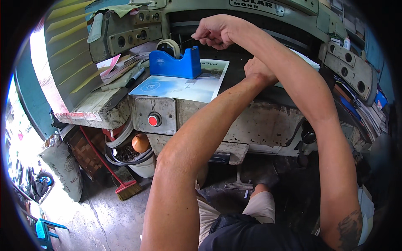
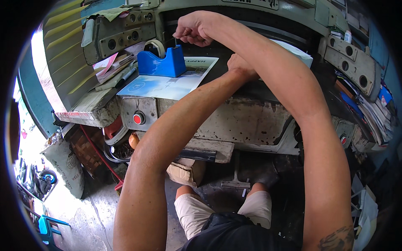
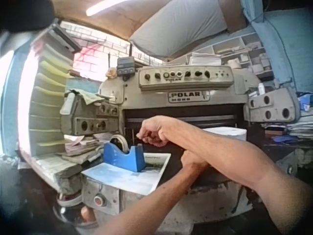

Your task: Folding and taping a paper bag/envelope to package an item in a print shop.

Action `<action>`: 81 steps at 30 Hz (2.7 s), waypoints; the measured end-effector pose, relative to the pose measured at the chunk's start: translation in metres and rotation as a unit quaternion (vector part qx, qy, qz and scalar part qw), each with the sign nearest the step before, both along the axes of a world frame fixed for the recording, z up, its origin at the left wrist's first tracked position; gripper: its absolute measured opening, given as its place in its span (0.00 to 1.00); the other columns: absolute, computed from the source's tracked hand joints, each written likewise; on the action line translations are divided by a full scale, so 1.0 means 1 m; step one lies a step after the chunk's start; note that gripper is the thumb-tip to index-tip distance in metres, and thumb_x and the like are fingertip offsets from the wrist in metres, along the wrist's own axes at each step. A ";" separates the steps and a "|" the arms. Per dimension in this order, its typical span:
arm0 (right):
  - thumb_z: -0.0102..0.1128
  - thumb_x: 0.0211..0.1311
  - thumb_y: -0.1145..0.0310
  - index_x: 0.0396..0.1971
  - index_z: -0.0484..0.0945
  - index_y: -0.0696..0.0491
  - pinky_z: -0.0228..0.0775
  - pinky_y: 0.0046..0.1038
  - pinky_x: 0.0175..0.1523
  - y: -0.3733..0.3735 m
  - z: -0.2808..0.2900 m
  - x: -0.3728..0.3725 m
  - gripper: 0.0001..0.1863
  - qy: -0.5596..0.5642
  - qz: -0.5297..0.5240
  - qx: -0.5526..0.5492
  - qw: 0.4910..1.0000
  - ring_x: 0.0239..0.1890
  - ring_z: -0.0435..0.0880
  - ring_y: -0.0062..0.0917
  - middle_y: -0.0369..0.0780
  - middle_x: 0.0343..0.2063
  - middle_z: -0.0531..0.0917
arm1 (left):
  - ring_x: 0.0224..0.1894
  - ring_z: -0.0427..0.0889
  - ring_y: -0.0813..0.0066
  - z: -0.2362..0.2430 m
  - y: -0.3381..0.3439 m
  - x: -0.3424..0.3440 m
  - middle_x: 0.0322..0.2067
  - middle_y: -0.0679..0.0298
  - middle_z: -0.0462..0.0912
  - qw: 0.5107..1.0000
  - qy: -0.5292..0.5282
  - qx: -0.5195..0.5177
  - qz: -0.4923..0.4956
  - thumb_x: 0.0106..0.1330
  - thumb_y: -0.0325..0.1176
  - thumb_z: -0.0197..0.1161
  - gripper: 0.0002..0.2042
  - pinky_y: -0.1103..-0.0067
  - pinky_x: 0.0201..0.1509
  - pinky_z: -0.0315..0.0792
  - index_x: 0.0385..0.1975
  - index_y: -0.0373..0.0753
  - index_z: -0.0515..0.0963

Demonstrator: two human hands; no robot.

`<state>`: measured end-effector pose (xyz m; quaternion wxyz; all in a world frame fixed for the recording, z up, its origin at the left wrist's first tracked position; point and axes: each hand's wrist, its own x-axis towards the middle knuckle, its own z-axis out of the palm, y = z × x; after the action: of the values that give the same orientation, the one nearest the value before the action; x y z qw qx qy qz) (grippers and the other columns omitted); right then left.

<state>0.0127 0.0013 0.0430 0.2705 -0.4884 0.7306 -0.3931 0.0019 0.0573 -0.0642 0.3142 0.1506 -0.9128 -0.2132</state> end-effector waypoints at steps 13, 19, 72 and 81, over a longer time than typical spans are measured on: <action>0.74 0.54 0.66 0.24 0.85 0.55 0.62 0.29 0.25 0.055 -0.021 -0.023 0.09 0.244 0.028 -0.086 0.966 0.16 0.72 0.20 0.34 0.15 0.78 | 0.55 0.86 0.54 -0.024 -0.009 -0.053 0.49 0.51 0.87 0.990 0.112 -0.064 -0.063 0.57 0.65 0.69 0.34 0.65 0.60 0.77 0.50 0.38 0.84; 0.69 0.66 0.66 0.34 0.86 0.56 0.66 0.22 0.32 0.227 -0.019 -0.032 0.08 0.529 0.094 -0.400 0.743 0.26 0.75 0.13 0.31 0.24 0.81 | 0.44 0.90 0.57 0.003 0.006 0.008 0.38 0.53 0.91 0.996 0.036 -0.029 0.078 0.41 0.65 0.80 0.37 0.65 0.49 0.82 0.39 0.35 0.88; 0.80 0.54 0.51 0.19 0.83 0.56 0.75 0.27 0.29 0.271 -0.102 -0.129 0.23 0.473 -0.198 -0.211 0.833 0.19 0.83 0.23 0.39 0.15 0.83 | 0.30 0.89 0.69 -0.010 -0.012 -0.013 0.25 0.59 0.88 0.993 0.052 -0.069 0.086 0.43 0.66 0.81 0.35 0.71 0.43 0.82 0.35 0.35 0.87; 0.80 0.54 0.62 0.42 0.87 0.55 0.75 0.23 0.36 0.154 -0.040 -0.036 0.19 0.454 0.046 -0.477 0.751 0.28 0.81 0.20 0.36 0.27 0.84 | 0.50 0.87 0.53 -0.013 -0.001 -0.006 0.45 0.47 0.87 0.993 0.081 -0.086 0.024 0.45 0.62 0.81 0.38 0.64 0.54 0.81 0.47 0.34 0.84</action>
<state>-0.0237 0.1554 0.0025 -0.3432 -0.7083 0.4612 -0.4097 -0.0044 0.0560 -0.0776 0.4035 0.1277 -0.8954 -0.1380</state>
